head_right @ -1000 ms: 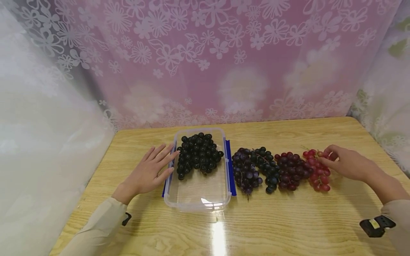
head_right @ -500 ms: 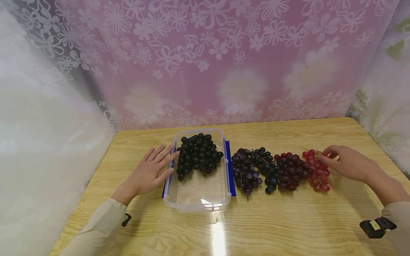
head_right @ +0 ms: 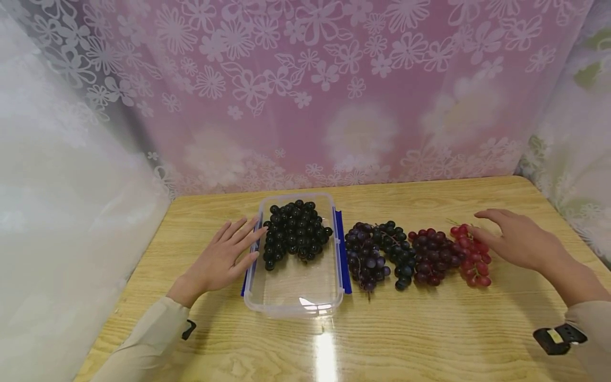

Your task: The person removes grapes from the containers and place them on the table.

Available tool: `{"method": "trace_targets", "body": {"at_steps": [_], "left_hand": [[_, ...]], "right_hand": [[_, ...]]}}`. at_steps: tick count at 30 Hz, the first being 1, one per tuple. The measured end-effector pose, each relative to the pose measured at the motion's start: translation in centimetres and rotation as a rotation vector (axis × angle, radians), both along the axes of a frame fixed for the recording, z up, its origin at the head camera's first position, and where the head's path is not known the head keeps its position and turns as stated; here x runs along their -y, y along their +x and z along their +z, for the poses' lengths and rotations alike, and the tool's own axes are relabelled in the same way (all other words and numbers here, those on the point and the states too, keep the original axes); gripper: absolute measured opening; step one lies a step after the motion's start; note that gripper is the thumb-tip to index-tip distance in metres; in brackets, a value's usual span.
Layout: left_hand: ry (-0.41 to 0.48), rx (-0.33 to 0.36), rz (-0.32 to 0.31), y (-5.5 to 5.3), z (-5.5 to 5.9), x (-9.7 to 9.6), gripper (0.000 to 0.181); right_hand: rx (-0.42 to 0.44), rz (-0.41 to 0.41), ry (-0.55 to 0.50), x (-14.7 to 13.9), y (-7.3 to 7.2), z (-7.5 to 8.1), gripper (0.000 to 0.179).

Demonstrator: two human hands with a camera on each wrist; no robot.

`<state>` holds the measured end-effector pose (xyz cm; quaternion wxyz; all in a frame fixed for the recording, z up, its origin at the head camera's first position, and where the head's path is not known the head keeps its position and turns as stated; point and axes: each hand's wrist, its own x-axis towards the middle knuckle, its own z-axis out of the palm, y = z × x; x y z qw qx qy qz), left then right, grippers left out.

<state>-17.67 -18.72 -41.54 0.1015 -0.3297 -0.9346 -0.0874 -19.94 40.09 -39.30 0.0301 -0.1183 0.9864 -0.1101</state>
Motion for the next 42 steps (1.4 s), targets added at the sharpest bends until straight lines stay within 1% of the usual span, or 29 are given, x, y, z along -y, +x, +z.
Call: {"method": "trace_targets", "body": {"at_steps": [8, 12, 15, 19, 21, 26, 28, 35, 42], "left_hand": [[0.001, 0.000, -0.001, 0.0, 0.1, 0.0, 0.056], [-0.008, 0.012, 0.006, 0.0, 0.1, 0.1, 0.057], [-0.009, 0.018, 0.006, 0.0, 0.0, 0.0, 0.058], [-0.002, 0.015, 0.002, 0.0, 0.0, 0.0, 0.058], [-0.001, 0.017, 0.003, 0.0, 0.0, 0.0, 0.058], [0.003, 0.018, 0.004, 0.1, 0.1, -0.1, 0.058], [0.005, 0.014, 0.003, 0.1, 0.1, -0.1, 0.057], [0.002, 0.012, 0.003, 0.1, 0.1, 0.0, 0.057], [-0.005, 0.016, 0.007, 0.0, 0.1, 0.0, 0.057]], "right_hand": [[-0.014, 0.022, 0.032, 1.4, 0.0, 0.7, 0.074], [-0.042, 0.057, 0.051, 2.1, 0.2, 1.0, 0.072], [-0.064, 0.103, 0.081, 2.5, 0.3, 1.1, 0.069], [-0.079, 0.122, 0.088, 3.1, 0.4, 1.3, 0.068], [-0.078, 0.112, 0.080, 3.5, 0.4, 1.5, 0.070], [-0.088, 0.152, 0.105, 4.5, 0.3, 2.0, 0.068], [-0.099, 0.180, 0.125, 4.9, 0.2, 2.2, 0.067], [-0.084, 0.192, 0.091, 6.4, 0.4, 2.8, 0.067], [-0.112, 0.223, 0.097, 8.1, 0.2, 3.1, 0.066]]}}
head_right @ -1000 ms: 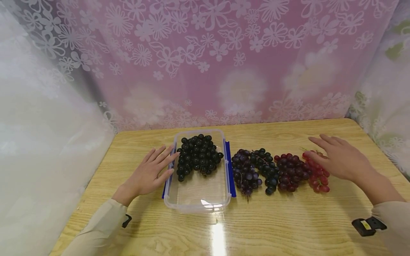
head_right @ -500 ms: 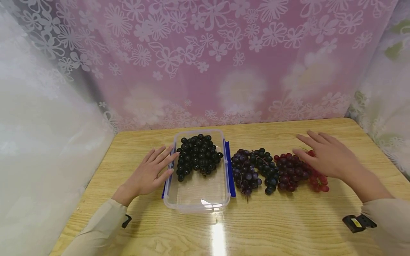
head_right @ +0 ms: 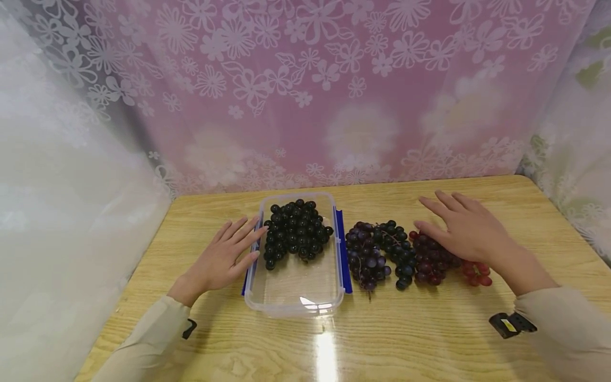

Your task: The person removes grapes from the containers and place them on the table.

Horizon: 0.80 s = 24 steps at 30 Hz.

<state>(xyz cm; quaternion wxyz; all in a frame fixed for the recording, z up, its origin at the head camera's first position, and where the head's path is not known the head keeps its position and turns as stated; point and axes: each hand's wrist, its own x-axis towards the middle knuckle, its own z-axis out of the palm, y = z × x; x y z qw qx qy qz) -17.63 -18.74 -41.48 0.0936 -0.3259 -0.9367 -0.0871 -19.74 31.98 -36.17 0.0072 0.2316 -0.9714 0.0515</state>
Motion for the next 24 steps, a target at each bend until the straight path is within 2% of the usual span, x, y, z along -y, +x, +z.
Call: {"method": "trace_targets", "body": {"at_steps": [10, 24], "left_hand": [[0.007, 0.015, 0.001, -0.1, 0.0, 0.0, 0.057], [0.000, 0.004, -0.005, -0.1, 0.0, 0.0, 0.057]], "right_hand": [[0.044, -0.003, -0.020, 2.6, -0.4, 1.0, 0.071], [0.025, 0.050, -0.007, 6.5, -1.1, 1.5, 0.071]]}}
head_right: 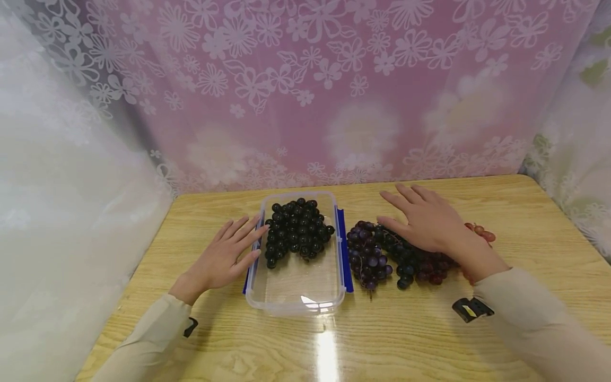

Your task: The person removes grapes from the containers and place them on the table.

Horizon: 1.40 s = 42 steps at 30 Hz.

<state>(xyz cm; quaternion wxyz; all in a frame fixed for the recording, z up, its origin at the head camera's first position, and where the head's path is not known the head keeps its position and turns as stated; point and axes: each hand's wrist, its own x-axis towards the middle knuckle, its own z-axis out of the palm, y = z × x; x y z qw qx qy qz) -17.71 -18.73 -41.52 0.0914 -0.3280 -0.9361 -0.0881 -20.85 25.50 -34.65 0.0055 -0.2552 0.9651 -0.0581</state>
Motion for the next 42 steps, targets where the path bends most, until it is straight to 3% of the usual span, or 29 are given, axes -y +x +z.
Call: {"method": "trace_targets", "body": {"at_steps": [8, 22, 42], "left_hand": [[-0.003, 0.004, 0.005, 0.0, 0.0, -0.1, 0.057], [0.001, 0.010, 0.008, 0.0, -0.1, 0.1, 0.057], [0.021, 0.018, 0.009, 0.1, 0.1, 0.0, 0.057]], "right_hand": [[-0.013, 0.013, 0.008, 1.8, -0.2, 0.5, 0.071], [-0.014, 0.105, 0.021, 5.5, -1.1, 1.1, 0.070], [0.016, 0.206, -0.014, 10.8, -2.1, 0.2, 0.073]]}}
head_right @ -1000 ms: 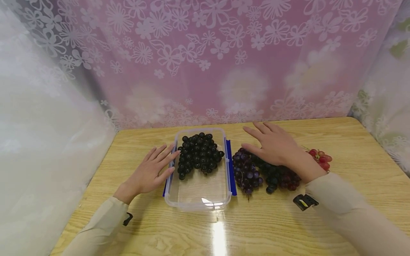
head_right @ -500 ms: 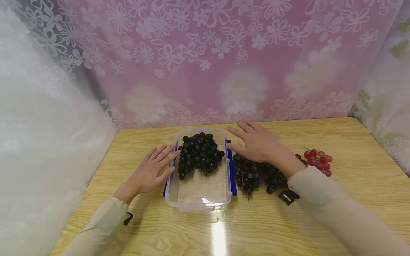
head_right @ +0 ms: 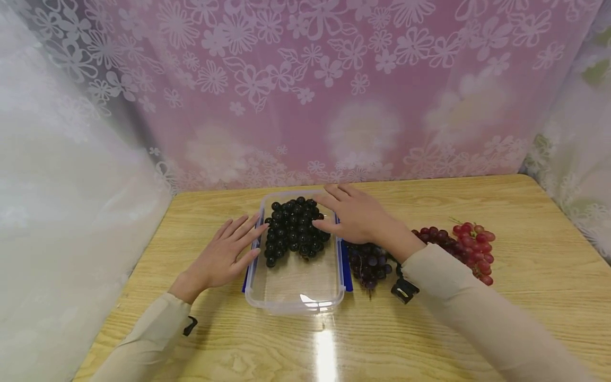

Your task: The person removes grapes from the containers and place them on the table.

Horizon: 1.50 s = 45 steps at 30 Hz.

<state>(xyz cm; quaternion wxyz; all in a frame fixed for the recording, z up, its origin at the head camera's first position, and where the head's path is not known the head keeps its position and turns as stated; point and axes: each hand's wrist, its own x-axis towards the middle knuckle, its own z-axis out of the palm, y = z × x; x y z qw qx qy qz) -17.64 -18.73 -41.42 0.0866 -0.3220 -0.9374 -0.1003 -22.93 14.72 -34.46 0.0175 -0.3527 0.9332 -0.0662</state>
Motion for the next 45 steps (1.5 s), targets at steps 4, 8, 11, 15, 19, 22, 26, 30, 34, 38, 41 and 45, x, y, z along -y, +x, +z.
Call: {"method": "trace_targets", "body": {"at_steps": [4, 8, 11, 15, 19, 22, 26, 30, 34, 38, 41, 45], "left_hand": [[-0.005, 0.001, 0.002, 0.1, 0.1, 0.0, 0.056], [-0.012, 0.004, 0.006, 0.1, 0.1, 0.1, 0.056], [-0.019, 0.005, 0.011, 0.1, 0.1, 0.1, 0.057], [-0.027, 0.008, 0.016, 0.1, 0.1, 0.1, 0.057], [-0.036, 0.007, 0.018, 0.0, 0.0, 0.2, 0.057], [-0.040, 0.002, 0.018, 0.0, -0.1, 0.2, 0.057], [-0.034, -0.009, 0.018, 0.1, -0.2, 0.2, 0.057], [-0.027, -0.008, 0.016, 0.0, -0.2, 0.2, 0.057], [-0.031, -0.001, 0.017, 0.0, -0.2, 0.1, 0.057], [-0.025, 0.003, 0.017, 0.0, -0.1, 0.0, 0.057], [-0.020, 0.001, 0.017, -0.1, -0.1, 0.0, 0.057], [-0.018, 0.002, 0.016, -0.1, -0.1, 0.0, 0.058]], "right_hand": [[0.017, 0.019, 0.025, 1.0, 0.0, -0.4, 0.074], [-0.002, 0.048, 0.045, 1.9, 0.1, -0.6, 0.072], [-0.015, 0.068, 0.038, 2.5, 0.3, -0.7, 0.070], [-0.030, 0.090, 0.027, 3.1, 0.5, -0.9, 0.068], [-0.035, 0.102, 0.018, 3.5, 0.7, -1.2, 0.067], [-0.045, 0.111, 0.023, 3.8, 0.8, -1.3, 0.066], [-0.062, 0.132, 0.038, 4.0, 0.9, -1.5, 0.063], [-0.071, 0.150, 0.039, 4.3, 0.8, -1.8, 0.059], [-0.069, 0.142, 0.034, 4.4, 0.7, -2.1, 0.054], [-0.052, 0.116, 0.047, 4.5, 0.9, -2.1, 0.054], [-0.050, 0.106, 0.065, 4.7, 1.0, -2.2, 0.055], [-0.051, 0.096, 0.077, 4.8, 0.9, -2.4, 0.056]]}}
